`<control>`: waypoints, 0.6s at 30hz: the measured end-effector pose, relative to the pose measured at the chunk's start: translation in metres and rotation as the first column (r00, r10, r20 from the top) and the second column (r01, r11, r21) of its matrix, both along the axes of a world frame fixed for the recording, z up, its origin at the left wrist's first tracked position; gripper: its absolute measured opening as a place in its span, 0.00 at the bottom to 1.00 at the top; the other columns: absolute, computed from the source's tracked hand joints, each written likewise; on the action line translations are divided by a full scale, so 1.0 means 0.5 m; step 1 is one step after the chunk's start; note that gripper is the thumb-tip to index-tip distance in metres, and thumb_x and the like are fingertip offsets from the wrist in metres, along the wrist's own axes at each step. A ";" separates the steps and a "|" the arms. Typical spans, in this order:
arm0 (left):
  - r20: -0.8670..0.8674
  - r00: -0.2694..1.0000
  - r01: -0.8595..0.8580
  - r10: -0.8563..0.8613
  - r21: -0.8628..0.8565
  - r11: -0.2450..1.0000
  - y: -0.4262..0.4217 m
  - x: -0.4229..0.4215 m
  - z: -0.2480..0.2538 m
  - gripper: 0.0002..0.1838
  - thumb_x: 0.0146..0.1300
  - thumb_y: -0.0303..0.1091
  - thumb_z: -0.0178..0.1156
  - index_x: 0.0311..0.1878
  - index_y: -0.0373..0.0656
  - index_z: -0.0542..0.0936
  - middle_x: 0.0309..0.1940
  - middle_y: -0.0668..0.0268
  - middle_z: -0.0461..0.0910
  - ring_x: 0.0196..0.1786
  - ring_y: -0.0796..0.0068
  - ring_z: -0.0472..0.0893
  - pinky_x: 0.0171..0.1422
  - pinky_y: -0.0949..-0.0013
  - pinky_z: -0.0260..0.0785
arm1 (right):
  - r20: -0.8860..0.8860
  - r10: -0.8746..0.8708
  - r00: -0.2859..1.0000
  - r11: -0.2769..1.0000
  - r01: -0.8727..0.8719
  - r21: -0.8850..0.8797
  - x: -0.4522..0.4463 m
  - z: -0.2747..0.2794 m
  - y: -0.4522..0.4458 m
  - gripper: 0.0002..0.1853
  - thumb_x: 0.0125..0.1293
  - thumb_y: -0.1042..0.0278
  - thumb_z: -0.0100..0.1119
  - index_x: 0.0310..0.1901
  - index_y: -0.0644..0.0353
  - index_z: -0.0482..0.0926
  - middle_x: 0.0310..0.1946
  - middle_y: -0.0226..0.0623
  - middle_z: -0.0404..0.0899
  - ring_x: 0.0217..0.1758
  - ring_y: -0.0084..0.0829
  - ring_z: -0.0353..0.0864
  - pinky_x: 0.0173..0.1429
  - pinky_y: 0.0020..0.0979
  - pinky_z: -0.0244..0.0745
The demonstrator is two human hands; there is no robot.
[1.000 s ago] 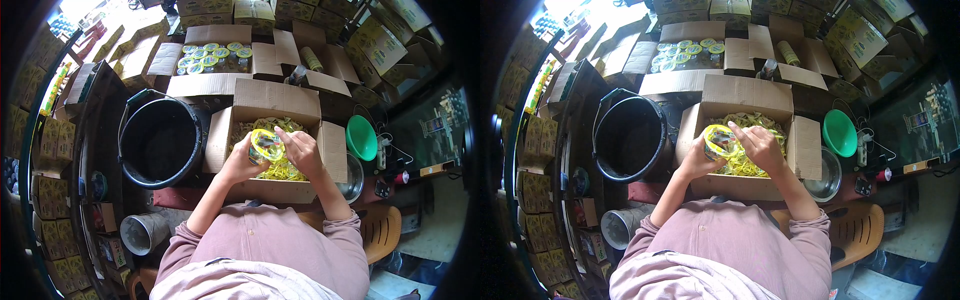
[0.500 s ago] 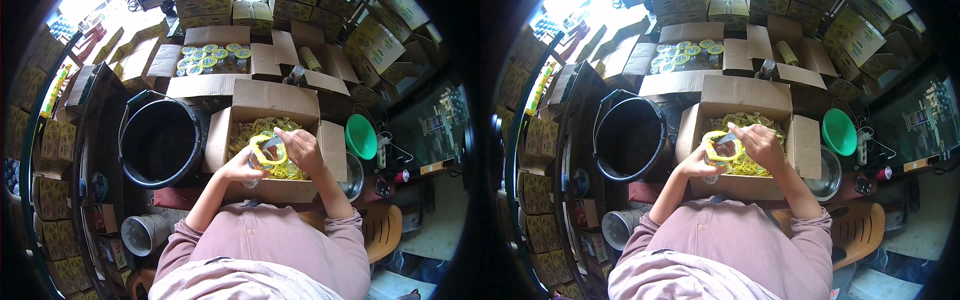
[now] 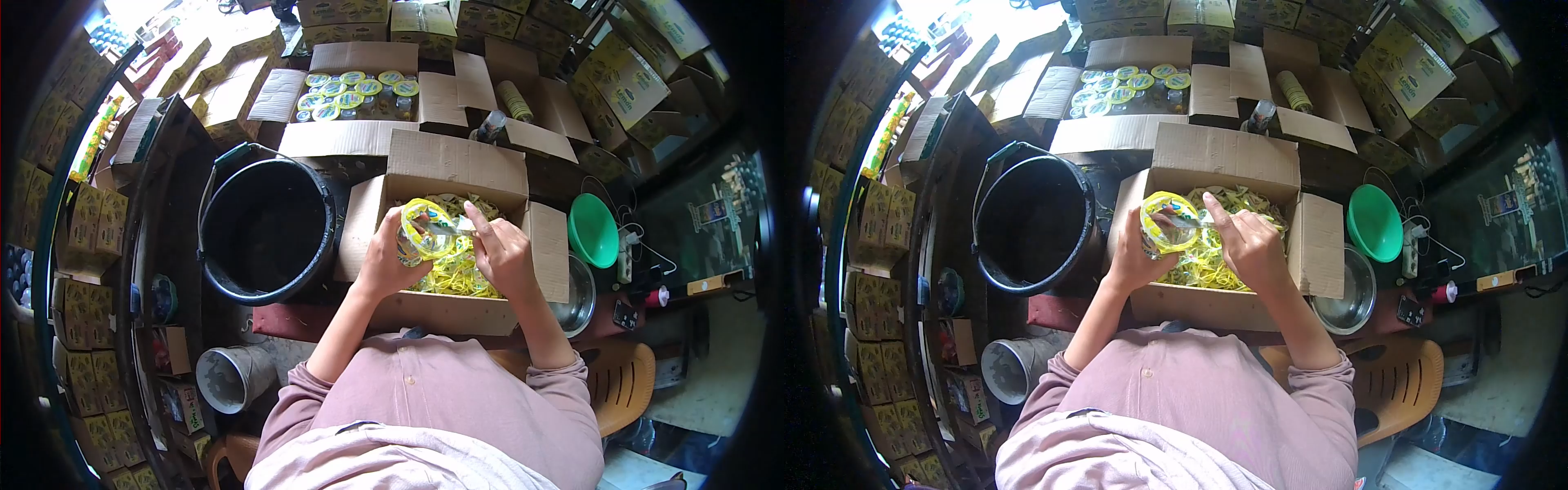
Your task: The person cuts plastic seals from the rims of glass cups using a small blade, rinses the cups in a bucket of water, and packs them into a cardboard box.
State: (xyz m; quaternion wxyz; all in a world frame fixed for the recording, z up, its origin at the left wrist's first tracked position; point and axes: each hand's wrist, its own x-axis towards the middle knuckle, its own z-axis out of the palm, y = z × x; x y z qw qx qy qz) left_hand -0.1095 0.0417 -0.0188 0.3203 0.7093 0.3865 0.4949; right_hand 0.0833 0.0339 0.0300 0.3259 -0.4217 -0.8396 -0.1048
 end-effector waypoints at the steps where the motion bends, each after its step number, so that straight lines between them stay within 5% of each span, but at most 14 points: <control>1: -0.031 0.999 -0.027 0.027 0.011 1.000 0.000 -0.001 -0.001 0.36 0.38 0.26 0.68 0.53 0.36 0.62 0.43 0.54 0.73 0.46 0.60 0.76 0.50 0.64 0.69 | 0.001 0.007 1.000 1.000 -0.007 0.014 0.001 -0.002 0.001 0.30 0.47 0.82 0.57 0.57 0.60 0.69 0.17 0.33 0.69 0.21 0.29 0.70 0.28 0.30 0.69; 8: -0.060 0.997 -0.044 0.051 0.113 0.993 0.004 0.007 -0.015 0.36 0.37 0.27 0.69 0.52 0.38 0.63 0.43 0.55 0.74 0.45 0.57 0.77 0.48 0.64 0.70 | 0.018 0.068 0.998 0.991 -0.069 0.118 0.006 -0.011 0.016 0.29 0.49 0.81 0.56 0.57 0.63 0.68 0.16 0.32 0.68 0.20 0.26 0.70 0.28 0.29 0.70; 18: -0.032 0.997 0.065 -0.067 -0.065 0.996 -0.004 0.016 0.002 0.35 0.38 0.27 0.68 0.52 0.37 0.63 0.40 0.54 0.75 0.43 0.57 0.77 0.47 0.64 0.70 | 0.101 0.113 0.988 0.979 -0.129 0.160 -0.001 -0.018 0.030 0.30 0.47 0.80 0.54 0.58 0.64 0.67 0.16 0.32 0.70 0.23 0.26 0.73 0.32 0.28 0.72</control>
